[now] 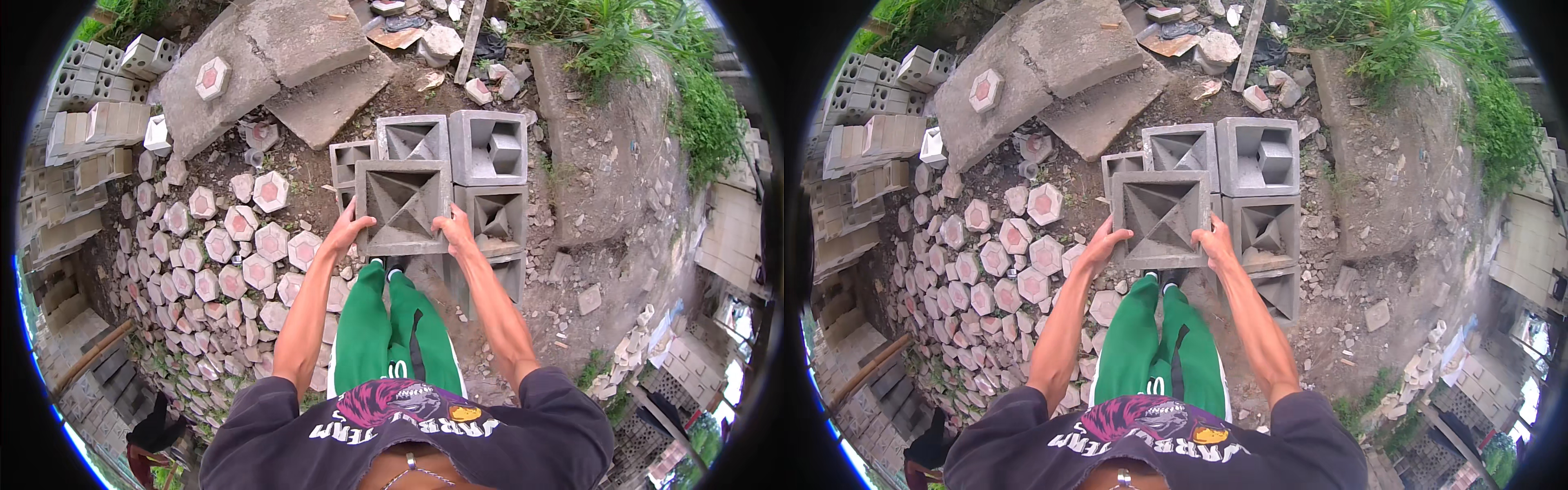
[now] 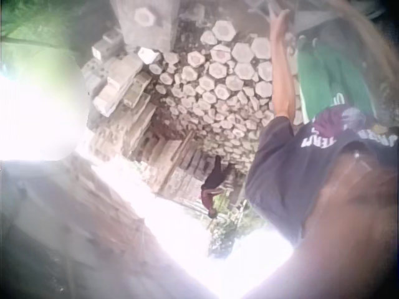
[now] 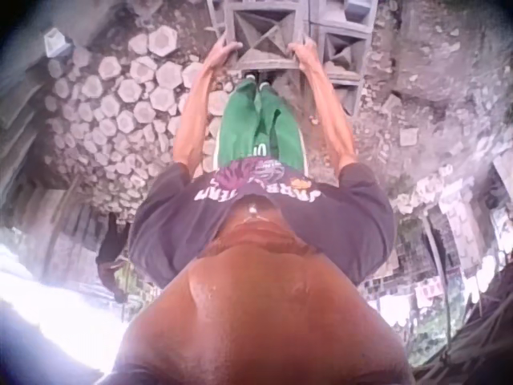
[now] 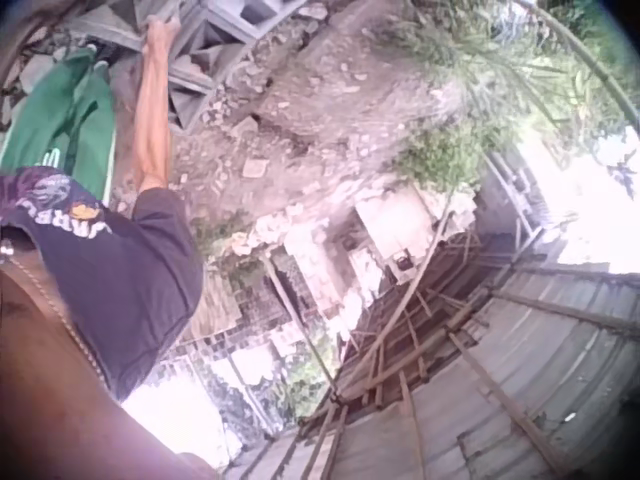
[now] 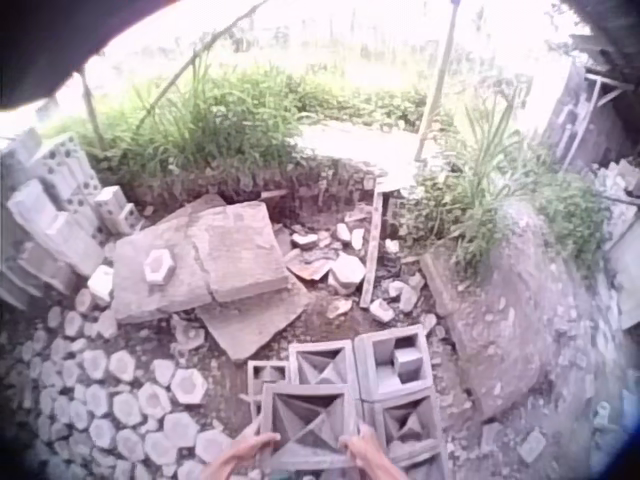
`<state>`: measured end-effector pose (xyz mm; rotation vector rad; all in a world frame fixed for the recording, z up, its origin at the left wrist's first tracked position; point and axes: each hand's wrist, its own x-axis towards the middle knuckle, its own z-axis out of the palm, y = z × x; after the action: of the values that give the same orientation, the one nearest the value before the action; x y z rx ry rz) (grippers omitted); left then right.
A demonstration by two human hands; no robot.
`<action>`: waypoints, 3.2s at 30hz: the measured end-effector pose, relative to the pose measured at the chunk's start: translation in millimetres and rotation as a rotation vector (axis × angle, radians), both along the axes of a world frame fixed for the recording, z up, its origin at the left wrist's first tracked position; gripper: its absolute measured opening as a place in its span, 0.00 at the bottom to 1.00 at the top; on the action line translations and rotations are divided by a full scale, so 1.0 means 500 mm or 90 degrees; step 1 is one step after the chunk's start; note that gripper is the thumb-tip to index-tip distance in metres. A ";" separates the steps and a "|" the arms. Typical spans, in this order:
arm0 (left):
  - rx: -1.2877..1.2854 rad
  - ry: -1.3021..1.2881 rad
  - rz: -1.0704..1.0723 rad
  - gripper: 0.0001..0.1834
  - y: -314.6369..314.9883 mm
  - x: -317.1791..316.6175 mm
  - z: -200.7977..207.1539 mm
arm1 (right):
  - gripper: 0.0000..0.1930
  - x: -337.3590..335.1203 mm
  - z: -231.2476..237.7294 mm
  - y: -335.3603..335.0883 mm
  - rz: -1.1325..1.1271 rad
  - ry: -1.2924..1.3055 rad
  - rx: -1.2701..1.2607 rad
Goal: The person moves decorative concrete vent blocks one by one from one stack to another in an outdoor construction area.
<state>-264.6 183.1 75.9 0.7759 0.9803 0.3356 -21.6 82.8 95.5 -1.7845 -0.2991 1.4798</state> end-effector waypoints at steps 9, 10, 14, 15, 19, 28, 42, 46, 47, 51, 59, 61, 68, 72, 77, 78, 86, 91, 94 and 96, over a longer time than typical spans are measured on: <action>0.334 0.312 -0.184 0.28 0.156 0.080 -0.130 | 0.41 0.072 -0.088 0.208 0.094 -0.294 0.015; 0.345 0.331 -0.200 0.28 0.169 0.093 -0.128 | 0.41 0.090 -0.103 0.218 0.089 -0.295 0.009; 0.317 0.331 -0.187 0.30 0.222 0.137 -0.150 | 0.37 0.119 -0.129 0.264 0.141 -0.402 0.010; 0.313 0.329 -0.202 0.30 0.221 0.137 -0.144 | 0.37 0.118 -0.137 0.263 0.149 -0.428 0.001; 0.342 0.316 -0.163 0.30 0.213 0.155 -0.163 | 0.35 0.118 -0.146 0.252 0.135 -0.491 0.014; 0.227 0.274 -0.179 0.39 0.226 0.154 -0.176 | 0.19 0.066 -0.091 0.197 0.000 -0.675 0.257; -0.208 -0.106 0.203 0.38 0.298 0.254 -0.240 | 0.44 -0.006 -0.137 0.104 -0.254 0.182 -0.197; -0.183 -0.112 0.198 0.37 0.301 0.259 -0.222 | 0.38 -0.003 -0.166 0.132 -0.296 0.210 -0.056; -0.181 -0.111 0.194 0.37 0.301 0.258 -0.216 | 0.32 -0.010 -0.171 0.136 -0.326 0.199 -0.057; -0.194 -0.135 0.169 0.37 0.296 0.300 -0.185 | 0.23 0.007 -0.176 0.150 -0.394 0.183 -0.051; -0.204 -0.105 0.135 0.40 0.304 0.316 -0.203 | 0.34 0.055 -0.153 0.123 -0.276 0.222 -0.083; -0.195 -0.085 0.161 0.40 0.295 0.296 -0.208 | 0.44 0.065 -0.145 0.092 -0.197 0.215 -0.088; 0.186 0.295 0.059 0.44 0.020 0.265 -0.129 | 0.28 0.078 -0.018 -0.210 -0.407 0.139 0.038; 0.008 0.420 -0.167 0.30 -0.191 0.184 -0.157 | 0.20 0.027 0.006 -0.425 -0.539 0.155 0.004; 0.045 0.212 -0.387 0.21 -0.509 0.264 0.009 | 0.14 -0.041 0.013 -0.684 -0.677 0.149 0.034; 0.102 0.185 -0.454 0.23 -0.553 0.280 0.021 | 0.13 -0.050 0.019 -0.725 -0.705 0.154 0.041; 0.277 0.079 -0.791 0.33 -0.844 0.476 0.137 | 0.20 -0.106 0.092 -1.006 -0.921 0.059 0.097; 0.235 0.040 -0.879 0.35 -1.032 0.574 0.119 | 0.25 -0.124 0.129 -1.172 -0.998 -0.153 0.026; 0.223 0.012 -0.989 0.34 -1.185 0.558 0.182 | 0.24 -0.188 0.147 -1.281 -1.132 -0.214 0.079; 0.255 -0.019 -1.084 0.33 -1.286 0.540 0.226 | 0.22 -0.224 0.169 -1.340 -1.298 -0.221 0.107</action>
<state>5.6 -460.0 189.1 1.6676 -0.0352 -0.9639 -133.4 -587.3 180.0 -1.1332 0.9657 -0.3184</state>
